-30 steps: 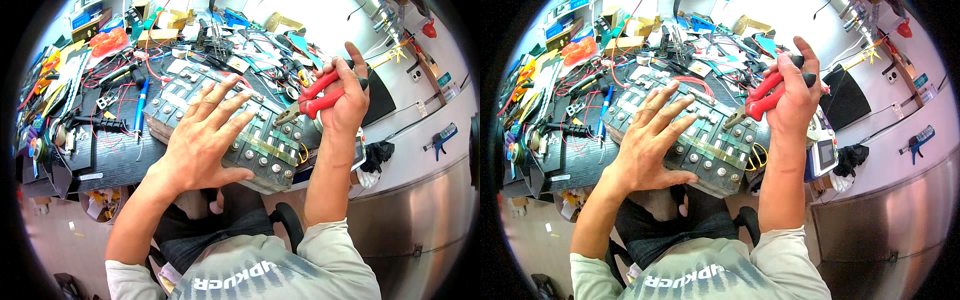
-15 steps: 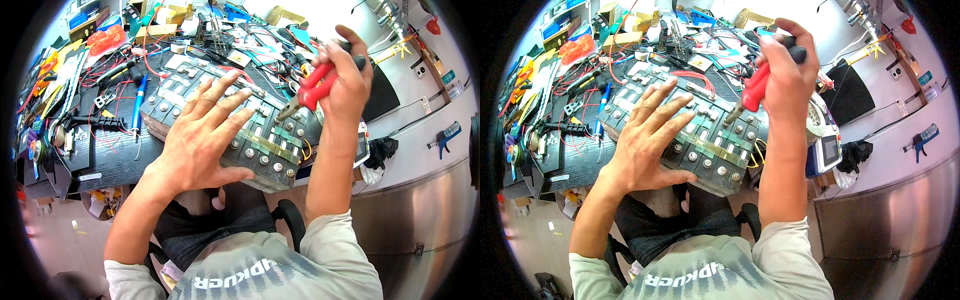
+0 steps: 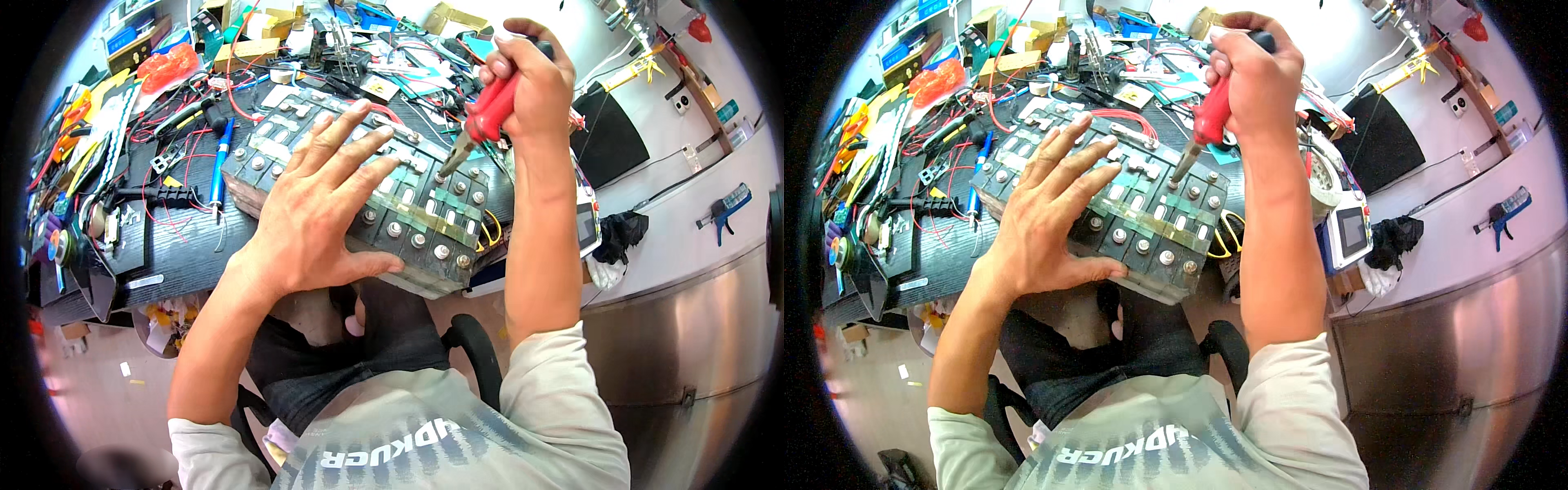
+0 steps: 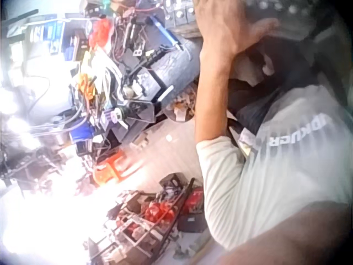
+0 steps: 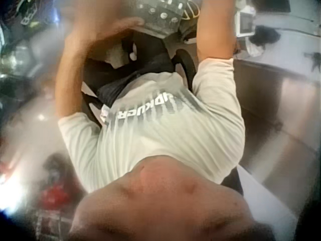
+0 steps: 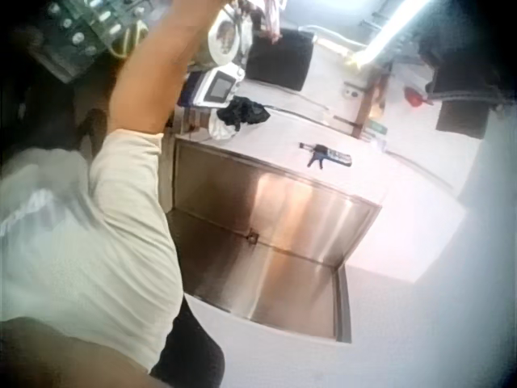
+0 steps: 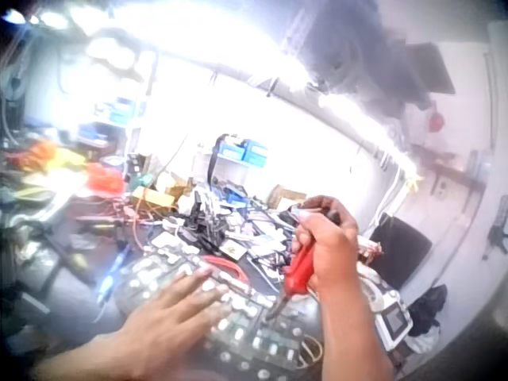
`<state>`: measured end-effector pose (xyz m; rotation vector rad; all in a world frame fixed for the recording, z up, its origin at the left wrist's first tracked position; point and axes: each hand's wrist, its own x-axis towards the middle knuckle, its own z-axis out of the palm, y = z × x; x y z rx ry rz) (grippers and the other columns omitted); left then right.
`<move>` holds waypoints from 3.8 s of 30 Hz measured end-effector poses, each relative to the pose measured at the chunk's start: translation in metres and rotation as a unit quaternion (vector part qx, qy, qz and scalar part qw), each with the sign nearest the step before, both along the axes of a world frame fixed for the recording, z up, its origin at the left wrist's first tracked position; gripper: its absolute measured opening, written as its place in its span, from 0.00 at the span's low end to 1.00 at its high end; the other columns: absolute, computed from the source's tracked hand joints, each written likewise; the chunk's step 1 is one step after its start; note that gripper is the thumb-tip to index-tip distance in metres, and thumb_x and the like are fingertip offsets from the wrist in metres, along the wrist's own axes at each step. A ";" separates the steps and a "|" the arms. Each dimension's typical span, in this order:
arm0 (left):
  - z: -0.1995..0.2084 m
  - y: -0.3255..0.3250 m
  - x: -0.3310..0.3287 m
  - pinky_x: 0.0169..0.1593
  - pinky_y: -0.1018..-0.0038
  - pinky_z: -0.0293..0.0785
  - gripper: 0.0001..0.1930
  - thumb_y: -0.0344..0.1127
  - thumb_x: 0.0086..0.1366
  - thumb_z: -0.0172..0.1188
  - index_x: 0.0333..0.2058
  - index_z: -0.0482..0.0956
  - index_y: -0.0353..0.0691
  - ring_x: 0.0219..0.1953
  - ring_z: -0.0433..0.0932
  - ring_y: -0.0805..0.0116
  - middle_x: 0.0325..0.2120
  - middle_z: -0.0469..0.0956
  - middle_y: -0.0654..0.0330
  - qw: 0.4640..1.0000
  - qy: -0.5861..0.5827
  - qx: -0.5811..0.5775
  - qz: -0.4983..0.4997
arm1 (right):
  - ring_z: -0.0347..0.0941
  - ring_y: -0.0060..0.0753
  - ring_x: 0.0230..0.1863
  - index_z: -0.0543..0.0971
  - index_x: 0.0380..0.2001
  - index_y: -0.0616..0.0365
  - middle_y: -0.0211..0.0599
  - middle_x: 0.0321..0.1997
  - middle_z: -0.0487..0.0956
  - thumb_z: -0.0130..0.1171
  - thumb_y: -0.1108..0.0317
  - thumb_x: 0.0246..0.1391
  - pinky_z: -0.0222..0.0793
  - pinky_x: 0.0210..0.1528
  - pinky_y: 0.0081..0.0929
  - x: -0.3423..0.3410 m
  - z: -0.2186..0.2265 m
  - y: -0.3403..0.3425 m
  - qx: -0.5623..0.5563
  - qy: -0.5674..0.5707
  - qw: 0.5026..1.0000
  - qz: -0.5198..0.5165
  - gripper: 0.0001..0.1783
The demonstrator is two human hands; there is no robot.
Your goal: The person solders connections on a battery pack and uses pliers to adjust components on the battery casing.
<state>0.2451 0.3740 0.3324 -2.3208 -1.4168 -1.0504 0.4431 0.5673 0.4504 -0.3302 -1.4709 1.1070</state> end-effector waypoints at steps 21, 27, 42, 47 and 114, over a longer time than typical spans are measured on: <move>0.002 -0.001 0.002 0.82 0.42 0.55 0.52 0.66 0.50 0.81 0.69 0.77 0.43 0.82 0.58 0.41 0.76 0.70 0.53 1.000 0.019 -0.005 0.010 | 0.82 0.31 0.44 0.76 0.65 0.59 0.39 0.49 0.84 0.74 0.55 0.68 0.86 0.45 0.36 0.026 -0.021 -0.024 0.004 0.007 0.999 -0.033 0.30; 0.001 -0.002 0.002 0.82 0.42 0.55 0.52 0.67 0.51 0.81 0.69 0.77 0.44 0.82 0.58 0.41 0.76 0.70 0.53 1.000 0.016 -0.003 0.007 | 0.80 0.30 0.46 0.74 0.68 0.59 0.36 0.46 0.82 0.73 0.54 0.69 0.85 0.45 0.39 0.022 -0.028 -0.054 0.006 0.042 0.999 -0.023 0.33; 0.005 0.000 0.003 0.83 0.40 0.51 0.51 0.65 0.51 0.80 0.69 0.76 0.44 0.82 0.57 0.39 0.74 0.71 0.51 1.000 0.008 -0.005 -0.006 | 0.75 0.22 0.26 0.78 0.50 0.61 0.31 0.31 0.78 0.64 0.72 0.60 0.71 0.28 0.23 0.014 -0.008 -0.045 0.002 -0.063 0.989 0.132 0.15; 0.007 -0.005 0.003 0.82 0.40 0.52 0.52 0.68 0.52 0.80 0.68 0.77 0.43 0.81 0.60 0.39 0.73 0.74 0.52 0.999 0.022 -0.023 0.016 | 0.75 0.13 0.30 0.83 0.51 0.60 0.26 0.36 0.80 0.71 0.71 0.59 0.70 0.30 0.17 -0.014 0.011 -0.037 0.099 -0.254 0.910 0.314 0.17; 0.007 -0.001 0.002 0.80 0.38 0.57 0.50 0.69 0.52 0.80 0.65 0.79 0.41 0.79 0.64 0.36 0.71 0.77 0.51 1.000 0.006 -0.026 0.002 | 0.79 0.26 0.33 0.74 0.67 0.66 0.37 0.40 0.81 0.68 0.64 0.66 0.78 0.35 0.27 -0.013 -0.005 0.006 0.000 -0.150 0.931 0.333 0.31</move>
